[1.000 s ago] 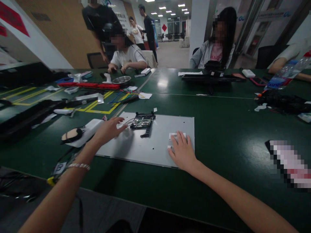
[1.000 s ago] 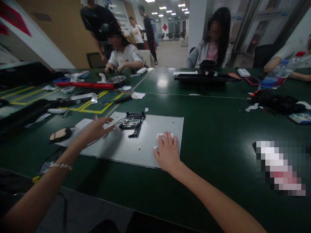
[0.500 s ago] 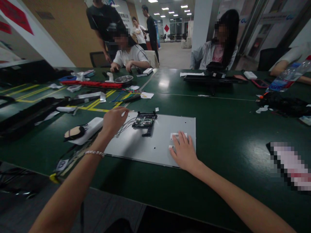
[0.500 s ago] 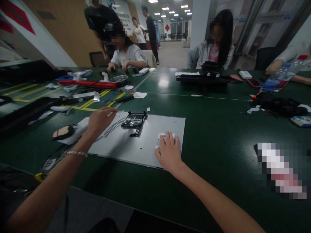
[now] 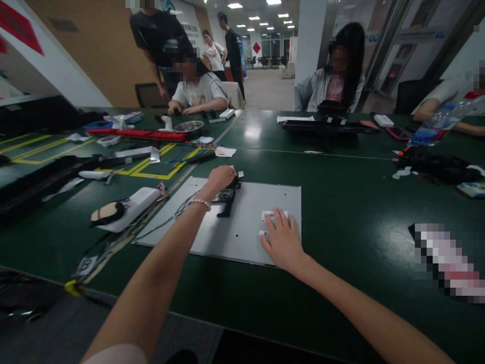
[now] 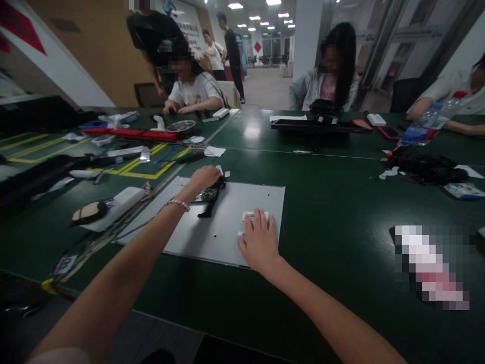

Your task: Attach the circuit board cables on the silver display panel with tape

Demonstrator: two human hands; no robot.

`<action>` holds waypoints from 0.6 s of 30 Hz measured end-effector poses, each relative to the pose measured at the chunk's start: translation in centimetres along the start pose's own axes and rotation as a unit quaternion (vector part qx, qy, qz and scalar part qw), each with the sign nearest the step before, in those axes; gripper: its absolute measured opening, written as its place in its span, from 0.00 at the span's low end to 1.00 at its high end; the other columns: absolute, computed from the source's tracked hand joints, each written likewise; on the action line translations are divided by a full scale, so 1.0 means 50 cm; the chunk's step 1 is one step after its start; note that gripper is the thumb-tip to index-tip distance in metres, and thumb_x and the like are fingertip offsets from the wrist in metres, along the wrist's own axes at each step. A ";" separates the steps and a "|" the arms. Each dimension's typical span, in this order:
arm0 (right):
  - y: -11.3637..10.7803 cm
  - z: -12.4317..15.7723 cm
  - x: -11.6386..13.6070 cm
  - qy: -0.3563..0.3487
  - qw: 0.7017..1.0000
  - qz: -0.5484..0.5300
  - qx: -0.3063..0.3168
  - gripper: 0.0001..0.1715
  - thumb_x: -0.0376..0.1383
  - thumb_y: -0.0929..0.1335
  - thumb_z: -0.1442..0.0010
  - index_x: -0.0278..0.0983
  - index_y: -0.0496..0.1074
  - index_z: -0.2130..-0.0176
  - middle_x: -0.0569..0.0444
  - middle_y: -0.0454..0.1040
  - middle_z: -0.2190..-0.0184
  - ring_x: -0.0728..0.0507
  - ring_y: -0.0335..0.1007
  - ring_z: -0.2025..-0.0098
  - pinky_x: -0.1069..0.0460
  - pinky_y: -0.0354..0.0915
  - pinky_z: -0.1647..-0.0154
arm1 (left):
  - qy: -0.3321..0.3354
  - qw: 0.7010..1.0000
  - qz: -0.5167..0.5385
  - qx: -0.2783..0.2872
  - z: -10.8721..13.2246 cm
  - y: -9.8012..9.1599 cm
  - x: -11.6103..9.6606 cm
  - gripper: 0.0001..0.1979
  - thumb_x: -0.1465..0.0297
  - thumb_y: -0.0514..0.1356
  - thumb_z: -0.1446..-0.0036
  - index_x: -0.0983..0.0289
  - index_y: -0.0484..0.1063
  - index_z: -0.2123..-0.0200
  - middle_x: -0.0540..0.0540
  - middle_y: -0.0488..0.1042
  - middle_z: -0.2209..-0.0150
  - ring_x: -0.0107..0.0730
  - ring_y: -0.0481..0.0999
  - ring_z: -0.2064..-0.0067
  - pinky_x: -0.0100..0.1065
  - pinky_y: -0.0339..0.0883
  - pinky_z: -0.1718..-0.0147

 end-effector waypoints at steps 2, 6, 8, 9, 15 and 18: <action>0.000 0.000 0.001 -0.004 1.000 -0.003 -0.003 0.35 0.47 0.55 0.32 0.31 0.54 0.33 0.36 0.48 0.31 0.33 0.38 0.29 0.34 0.38 0.33 | -0.002 1.000 0.002 0.001 0.001 0.006 0.012 0.20 0.65 0.49 0.37 0.69 0.79 0.58 0.67 0.77 0.55 0.48 0.76 0.53 0.38 0.66 0.54; 0.002 0.001 0.000 -0.005 1.000 -0.005 0.004 0.35 0.47 0.54 0.32 0.32 0.54 0.33 0.36 0.48 0.31 0.33 0.38 0.29 0.34 0.37 0.33 | -0.019 0.996 0.053 -0.062 0.024 -0.011 0.060 0.20 0.64 0.49 0.37 0.67 0.77 0.54 0.65 0.75 0.52 0.48 0.74 0.50 0.40 0.65 0.51; 0.002 0.002 -0.001 -0.004 1.000 -0.006 0.008 0.36 0.48 0.54 0.32 0.32 0.54 0.33 0.36 0.47 0.31 0.33 0.37 0.29 0.34 0.37 0.33 | -0.050 0.988 0.089 -0.113 0.049 -0.023 0.099 0.20 0.64 0.50 0.38 0.67 0.75 0.51 0.64 0.75 0.50 0.46 0.73 0.48 0.39 0.64 0.48; 0.003 0.002 -0.002 -0.004 1.000 -0.007 0.010 0.36 0.48 0.54 0.32 0.32 0.53 0.33 0.36 0.47 0.31 0.33 0.37 0.29 0.34 0.37 0.33 | -0.069 0.983 0.103 -0.133 0.064 -0.026 0.121 0.20 0.64 0.51 0.39 0.67 0.74 0.50 0.64 0.74 0.50 0.46 0.72 0.47 0.39 0.62 0.46; 0.008 0.002 -0.003 -0.006 1.000 -0.009 0.022 0.37 0.48 0.54 0.32 0.31 0.52 0.32 0.36 0.46 0.30 0.33 0.36 0.29 0.34 0.37 0.33 | -0.160 0.966 0.131 -0.158 0.174 -0.008 0.230 0.23 0.64 0.52 0.40 0.71 0.69 0.46 0.65 0.72 0.47 0.47 0.69 0.44 0.40 0.59 0.43; 0.011 0.002 -0.004 -0.006 1.000 -0.005 0.023 0.37 0.48 0.54 0.32 0.32 0.52 0.32 0.37 0.46 0.30 0.33 0.37 0.29 0.34 0.37 0.33 | -0.237 0.951 0.130 -0.147 0.221 0.006 0.280 0.24 0.64 0.52 0.40 0.72 0.69 0.46 0.66 0.72 0.48 0.50 0.69 0.44 0.42 0.60 0.44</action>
Point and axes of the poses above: each hand's wrist, its own z-axis away from the middle knuckle, its own y-axis out of the palm, x = y × z, the point moved 10 cm from there along -z, towards the middle knuckle
